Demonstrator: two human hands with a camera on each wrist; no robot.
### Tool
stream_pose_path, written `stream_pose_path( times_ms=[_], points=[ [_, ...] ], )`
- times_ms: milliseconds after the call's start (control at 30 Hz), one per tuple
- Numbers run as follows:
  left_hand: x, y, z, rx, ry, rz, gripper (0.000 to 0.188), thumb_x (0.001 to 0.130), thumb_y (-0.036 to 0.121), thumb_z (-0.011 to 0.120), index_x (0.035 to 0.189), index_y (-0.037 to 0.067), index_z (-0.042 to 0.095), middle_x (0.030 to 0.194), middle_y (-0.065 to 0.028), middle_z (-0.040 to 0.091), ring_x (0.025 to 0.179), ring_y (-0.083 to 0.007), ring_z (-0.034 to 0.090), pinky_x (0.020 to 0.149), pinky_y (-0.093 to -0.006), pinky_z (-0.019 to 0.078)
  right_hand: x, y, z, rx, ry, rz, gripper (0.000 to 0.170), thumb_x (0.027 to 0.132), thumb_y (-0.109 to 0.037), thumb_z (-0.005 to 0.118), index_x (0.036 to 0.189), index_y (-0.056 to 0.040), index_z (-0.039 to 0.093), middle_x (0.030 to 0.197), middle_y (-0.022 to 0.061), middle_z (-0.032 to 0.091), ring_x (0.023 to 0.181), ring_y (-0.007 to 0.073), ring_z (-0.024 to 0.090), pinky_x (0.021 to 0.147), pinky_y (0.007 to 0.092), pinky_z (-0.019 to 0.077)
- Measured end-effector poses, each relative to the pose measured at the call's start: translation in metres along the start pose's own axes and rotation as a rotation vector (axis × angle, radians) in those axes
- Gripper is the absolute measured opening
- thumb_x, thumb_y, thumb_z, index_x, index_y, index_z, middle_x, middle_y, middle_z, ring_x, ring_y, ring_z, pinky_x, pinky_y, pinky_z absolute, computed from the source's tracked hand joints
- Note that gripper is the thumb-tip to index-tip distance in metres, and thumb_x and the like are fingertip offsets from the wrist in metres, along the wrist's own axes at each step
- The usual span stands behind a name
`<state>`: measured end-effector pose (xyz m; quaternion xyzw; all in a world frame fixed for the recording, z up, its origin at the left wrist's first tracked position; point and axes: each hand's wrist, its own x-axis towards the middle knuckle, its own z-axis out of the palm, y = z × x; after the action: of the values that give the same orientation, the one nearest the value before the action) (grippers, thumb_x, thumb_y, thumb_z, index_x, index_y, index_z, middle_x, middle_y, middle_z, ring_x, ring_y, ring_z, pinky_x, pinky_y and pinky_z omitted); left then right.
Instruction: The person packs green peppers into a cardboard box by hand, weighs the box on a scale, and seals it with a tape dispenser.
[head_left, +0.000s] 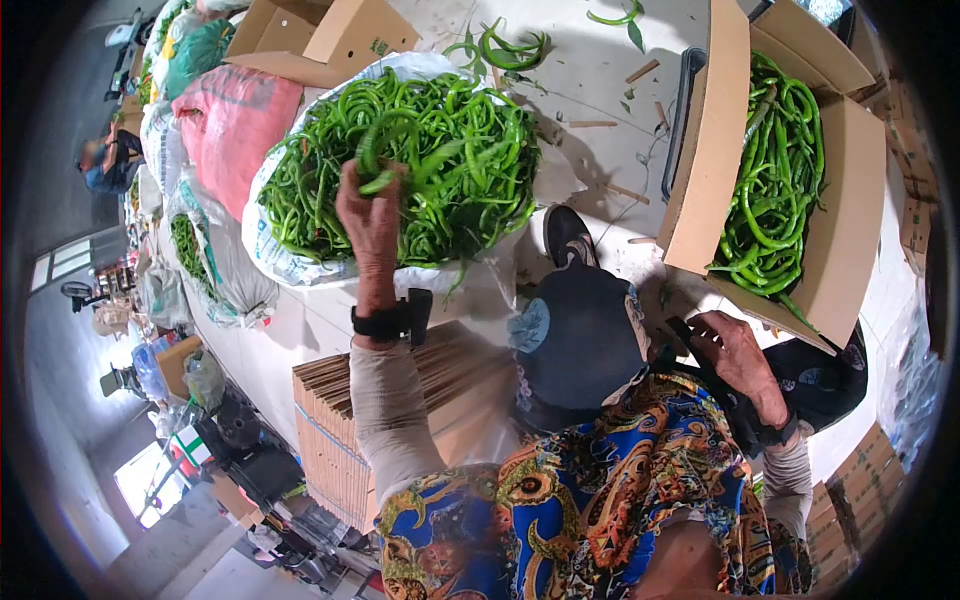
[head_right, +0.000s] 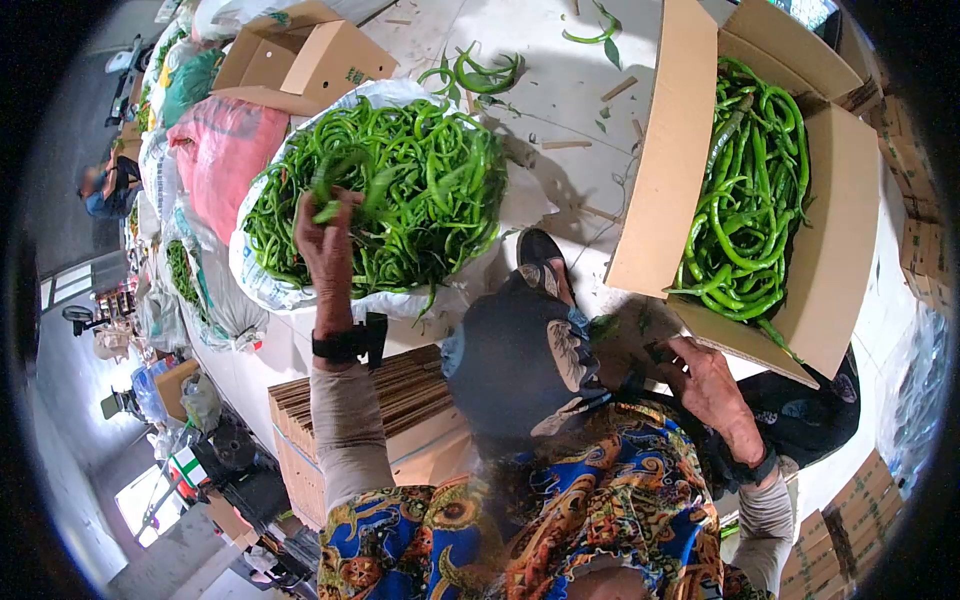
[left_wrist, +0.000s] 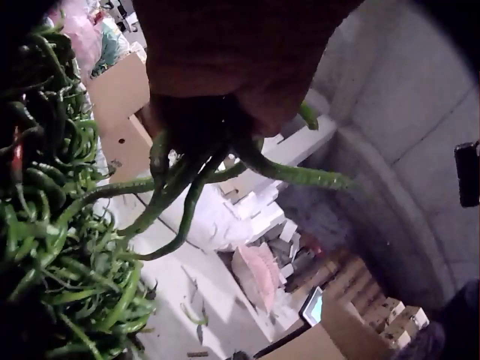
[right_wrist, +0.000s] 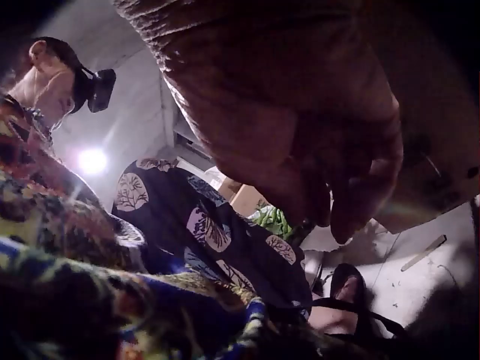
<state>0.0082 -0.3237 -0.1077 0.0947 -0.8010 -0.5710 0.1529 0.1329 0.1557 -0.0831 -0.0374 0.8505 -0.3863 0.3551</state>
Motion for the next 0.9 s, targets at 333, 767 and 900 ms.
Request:
stream_pose_path(
  times_ms=[333,767,900],
  points=[
    [0.042,0.035,-0.030,-0.354,0.158,-0.350,0.023,0.095,0.016,0.061,0.113,0.002,0.062,0.097,-0.0104,0.070,0.083,-0.0190,0.067,0.073,-0.0323,0.0548,0.008,-0.014,0.004,0.010,0.043,-0.197,0.034,0.080,0.003,0.067,0.113,-0.0026,0.063,0.108,0.0187,0.067,0.100,0.0378,0.064,0.088,0.0409,0.0507],
    [0.054,0.113,0.014,-0.882,-0.342,-0.237,0.026,0.097,0.030,0.062,0.104,0.005,0.064,0.105,-0.0102,0.069,0.104,-0.0271,0.065,0.088,-0.0416,0.0524,-0.023,-0.096,-0.049,0.206,0.094,-0.264,0.020,0.090,-0.009,0.067,0.108,-0.0012,0.066,0.092,0.0101,0.068,0.078,0.0177,0.065,0.070,0.0318,0.0519],
    [0.050,0.170,0.074,-0.937,-0.472,-0.289,0.021,0.097,0.024,0.063,0.106,0.006,0.061,0.101,-0.0102,0.067,0.102,-0.0270,0.064,0.089,-0.0418,0.0511,-0.065,-0.131,-0.103,0.654,0.203,-0.130,0.014,0.091,-0.009,0.068,0.101,0.0009,0.068,0.088,0.0066,0.068,0.077,0.0131,0.062,0.068,0.0302,0.0504]
  ],
)
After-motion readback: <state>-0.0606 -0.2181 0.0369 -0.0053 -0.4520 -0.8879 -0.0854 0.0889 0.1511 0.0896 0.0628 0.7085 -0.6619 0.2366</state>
